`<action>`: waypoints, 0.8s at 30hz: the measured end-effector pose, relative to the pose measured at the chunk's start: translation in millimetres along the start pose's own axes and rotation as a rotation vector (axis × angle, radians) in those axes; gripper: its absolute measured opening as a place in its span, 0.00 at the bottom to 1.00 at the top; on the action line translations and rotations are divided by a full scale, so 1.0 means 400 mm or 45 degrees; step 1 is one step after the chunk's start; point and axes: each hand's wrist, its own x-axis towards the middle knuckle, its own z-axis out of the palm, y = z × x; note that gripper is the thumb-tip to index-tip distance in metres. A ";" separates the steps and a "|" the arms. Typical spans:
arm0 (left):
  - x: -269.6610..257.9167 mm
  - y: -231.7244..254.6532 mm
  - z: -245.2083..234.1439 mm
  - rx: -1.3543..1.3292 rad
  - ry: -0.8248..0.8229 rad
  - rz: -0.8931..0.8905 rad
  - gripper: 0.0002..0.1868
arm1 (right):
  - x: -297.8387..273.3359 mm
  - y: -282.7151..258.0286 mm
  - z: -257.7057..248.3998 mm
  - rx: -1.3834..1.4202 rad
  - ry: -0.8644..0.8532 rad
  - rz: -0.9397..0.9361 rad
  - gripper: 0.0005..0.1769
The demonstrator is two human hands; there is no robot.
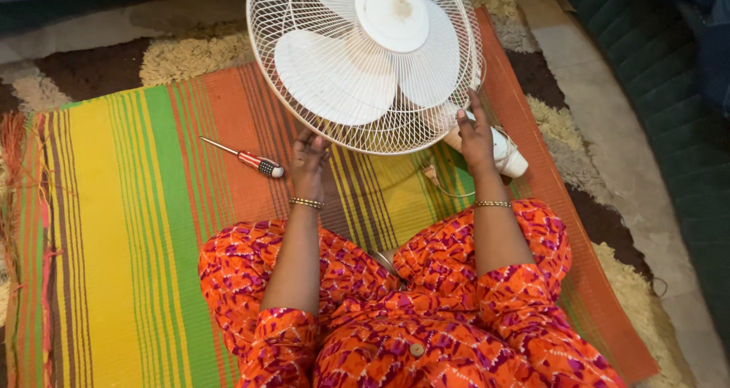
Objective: The person uses a screwdriver to remove screws from the back of a white table fan. They then manipulate the power cord and plug, and later reposition the fan to work on the front grill and blades.
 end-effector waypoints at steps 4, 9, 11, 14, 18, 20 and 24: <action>-0.001 0.024 0.010 0.015 0.005 0.045 0.34 | 0.023 0.007 -0.004 0.092 -0.020 -0.118 0.32; 0.011 0.091 -0.014 0.404 0.112 0.115 0.25 | 0.039 0.019 -0.007 0.039 -0.078 -0.189 0.29; 0.047 0.131 -0.042 0.462 0.123 0.186 0.24 | 0.036 0.003 -0.013 -0.108 -0.085 -0.214 0.29; 0.137 0.173 -0.117 0.490 0.071 0.416 0.21 | 0.023 -0.043 -0.009 -0.228 -0.086 -0.199 0.27; 0.220 0.129 -0.264 1.049 0.297 0.504 0.21 | -0.025 -0.120 -0.001 -0.655 -0.058 -0.241 0.27; 0.240 0.066 -0.317 1.281 0.457 0.293 0.24 | -0.051 -0.157 0.009 -0.907 -0.044 -0.400 0.28; 0.251 -0.053 -0.338 1.098 0.681 -0.445 0.44 | -0.097 -0.200 0.044 -1.093 -0.084 -0.299 0.29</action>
